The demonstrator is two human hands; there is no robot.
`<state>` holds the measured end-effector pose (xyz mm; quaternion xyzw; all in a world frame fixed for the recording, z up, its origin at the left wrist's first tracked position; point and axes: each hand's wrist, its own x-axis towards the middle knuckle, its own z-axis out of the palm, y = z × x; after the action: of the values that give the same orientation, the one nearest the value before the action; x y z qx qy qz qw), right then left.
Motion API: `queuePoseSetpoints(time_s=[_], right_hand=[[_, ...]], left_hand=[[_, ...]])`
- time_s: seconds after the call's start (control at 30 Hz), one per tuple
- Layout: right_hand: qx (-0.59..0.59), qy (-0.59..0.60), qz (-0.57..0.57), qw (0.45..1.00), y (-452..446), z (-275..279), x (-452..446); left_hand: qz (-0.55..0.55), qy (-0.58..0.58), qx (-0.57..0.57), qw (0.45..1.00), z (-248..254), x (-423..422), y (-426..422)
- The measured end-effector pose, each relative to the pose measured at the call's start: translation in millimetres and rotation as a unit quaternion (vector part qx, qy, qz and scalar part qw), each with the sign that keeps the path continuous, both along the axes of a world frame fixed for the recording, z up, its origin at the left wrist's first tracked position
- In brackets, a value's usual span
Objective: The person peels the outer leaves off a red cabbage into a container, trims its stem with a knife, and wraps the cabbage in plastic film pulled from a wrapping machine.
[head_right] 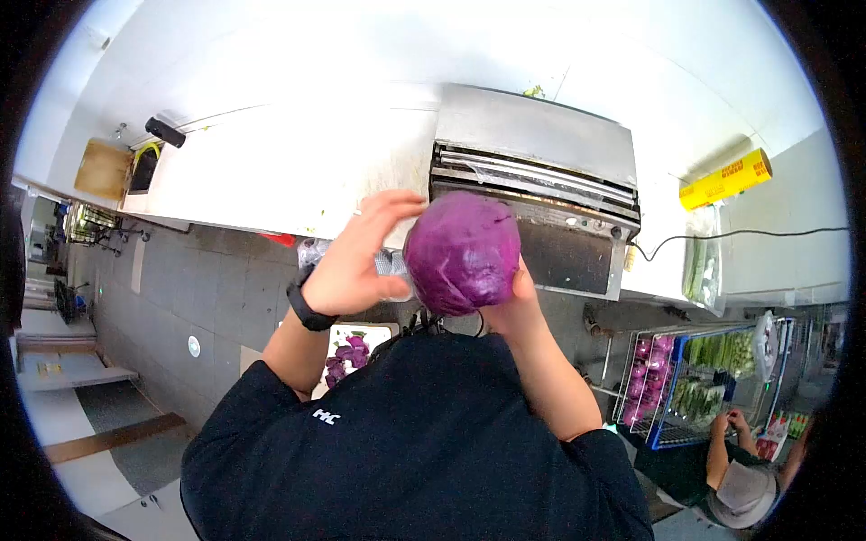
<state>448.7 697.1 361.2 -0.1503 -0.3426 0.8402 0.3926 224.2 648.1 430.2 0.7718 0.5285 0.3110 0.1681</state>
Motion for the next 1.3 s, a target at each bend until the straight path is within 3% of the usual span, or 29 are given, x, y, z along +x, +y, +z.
queuePoseSetpoints(time_s=[0.03, 0.1, 0.13, 0.17, 0.23, 0.43, 0.5, 0.53, 0.67, 0.77, 0.83, 0.87, 0.9, 0.97, 1.0, 1.07, 1.17, 1.3], right_hand=[[0.005, 0.005, 0.010, 1.000, 8.6, 0.6, 1.6], [-0.014, 0.004, 0.049, 0.999, 13.4, 3.3, 6.5], [-0.010, 0.011, 0.069, 0.997, 22.4, 8.9, 6.9], [0.004, -0.007, 0.077, 0.997, 28.0, 16.4, 7.3], [0.019, -0.020, 0.087, 0.996, 35.1, 19.3, 8.5], [0.036, 0.000, 0.104, 0.994, 51.7, -6.4, 39.6], [0.007, -0.008, 0.112, 0.994, 68.0, -14.8, 8.2], [-0.023, -0.052, 0.126, 0.990, 58.0, 16.1, 38.1], [-0.041, 0.015, 0.171, 0.984, 82.1, -31.6, 39.8], [-0.079, -0.003, 0.150, 0.986, 83.4, -31.3, 50.5], [-0.040, -0.010, 0.157, 0.987, 75.3, -12.4, 42.0], [-0.038, 0.008, 0.185, 0.982, 71.8, -0.2, 34.5], [-0.007, -0.048, 0.159, 0.986, 78.2, -1.0, 21.4], [0.026, -0.026, 0.188, 0.981, 72.8, 13.9, 17.7], [-0.037, -0.056, 0.183, 0.981, 78.0, -3.1, 0.2], [-0.001, -0.034, 0.139, 0.990, 65.1, 26.1, 13.3], [0.003, -0.052, 0.095, 0.994, 61.1, 34.6, 7.8], [0.011, -0.049, 0.059, 0.997, 57.1, 28.7, 11.6]], left_hand=[[0.010, 0.005, 0.005, 1.000, 4.4, 1.1, 4.4], [-0.028, -0.156, 0.011, 0.987, 12.5, -2.1, 15.6], [-0.136, -0.186, -0.001, 0.973, 19.4, 3.9, 29.5], [-0.160, -0.196, -0.020, 0.967, 18.2, 9.2, 34.0], [-0.126, -0.207, -0.037, 0.970, 26.5, 19.2, 30.5], [-0.031, -0.144, 0.022, 0.989, 31.0, 48.5, 17.7], [0.021, -0.099, 0.109, 0.989, 37.9, 29.3, 8.2], [0.028, -0.084, 0.104, 0.991, 42.7, 42.2, 4.0], [0.076, -0.078, 0.132, 0.985, 31.5, 63.3, 5.7], [0.075, -0.089, 0.164, 0.980, 27.6, 71.4, 5.9], [0.092, -0.141, 0.145, 0.975, 29.7, 72.6, 3.5], [0.114, -0.109, 0.170, 0.973, 32.9, 70.9, 5.2], [0.134, -0.047, 0.145, 0.979, 34.4, 52.0, 11.7], [0.151, -0.074, 0.199, 0.966, 23.5, 57.8, 15.4], [0.181, -0.037, 0.182, 0.966, 28.2, 37.0, 6.7], [0.151, -0.058, 0.200, 0.966, 31.1, 53.3, 16.8], [0.023, 0.030, 0.211, 0.977, 49.4, 56.8, 16.3], [-0.028, 0.056, 0.271, 0.961, 26.5, 47.3, 30.3]])
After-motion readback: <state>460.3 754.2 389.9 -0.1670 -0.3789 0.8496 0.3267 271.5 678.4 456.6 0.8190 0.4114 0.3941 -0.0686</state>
